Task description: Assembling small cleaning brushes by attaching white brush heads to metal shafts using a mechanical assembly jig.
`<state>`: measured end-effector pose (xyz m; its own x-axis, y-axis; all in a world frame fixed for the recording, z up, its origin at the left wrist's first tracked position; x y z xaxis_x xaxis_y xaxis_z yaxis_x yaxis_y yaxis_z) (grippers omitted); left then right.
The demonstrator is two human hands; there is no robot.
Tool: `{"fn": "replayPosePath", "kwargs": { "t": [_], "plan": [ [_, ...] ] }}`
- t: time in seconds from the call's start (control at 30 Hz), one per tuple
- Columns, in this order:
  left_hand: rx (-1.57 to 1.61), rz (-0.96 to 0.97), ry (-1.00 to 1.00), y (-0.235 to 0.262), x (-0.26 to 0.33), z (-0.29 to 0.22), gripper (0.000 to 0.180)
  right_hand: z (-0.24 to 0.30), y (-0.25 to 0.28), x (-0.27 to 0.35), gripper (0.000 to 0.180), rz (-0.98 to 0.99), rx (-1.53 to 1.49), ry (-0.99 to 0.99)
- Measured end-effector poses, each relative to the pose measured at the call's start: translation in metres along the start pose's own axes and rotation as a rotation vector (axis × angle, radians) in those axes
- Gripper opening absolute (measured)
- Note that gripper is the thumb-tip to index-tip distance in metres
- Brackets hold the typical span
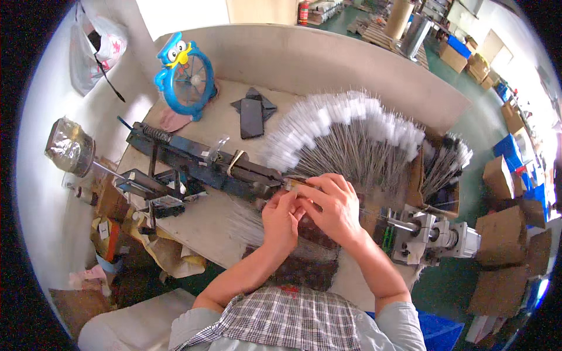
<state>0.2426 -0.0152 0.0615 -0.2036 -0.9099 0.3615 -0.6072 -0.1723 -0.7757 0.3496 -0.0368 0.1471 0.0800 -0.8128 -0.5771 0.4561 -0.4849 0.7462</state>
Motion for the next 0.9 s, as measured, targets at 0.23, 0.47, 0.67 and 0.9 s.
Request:
{"fn": "replayPosePath", "kwargs": {
  "t": [0.23, 0.47, 0.67, 0.9],
  "plan": [
    [0.113, -0.034, 0.039, 0.002, -0.001, 0.001, 0.010, 0.000, -0.005, 0.000, 0.024, 0.027, -0.004, -0.012],
    [0.114, 0.024, 0.009, 0.002, -0.004, 0.002, 0.011, 0.001, -0.004, -0.005, 0.023, 0.042, -0.016, -0.015],
    [0.099, 0.028, 0.025, 0.001, -0.003, 0.001, 0.012, 0.002, 0.005, 0.002, 0.024, 0.017, 0.011, -0.048],
    [0.027, 0.011, -0.010, -0.003, -0.004, 0.003, 0.004, 0.000, 0.003, 0.004, 0.025, 0.000, 0.002, -0.044]
  ]
}}
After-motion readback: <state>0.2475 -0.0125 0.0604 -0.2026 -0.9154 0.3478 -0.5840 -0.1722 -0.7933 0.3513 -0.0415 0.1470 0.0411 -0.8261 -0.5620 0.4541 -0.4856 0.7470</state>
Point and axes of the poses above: each hand's wrist, its own x-axis away from the middle knuckle, its own y-axis out of the back of the hand, z = x × y, the point moved 5 cm from there along -x, towards the middle knuckle, and after that the axes turned 4 degrees about x, right-handed, at the moved point
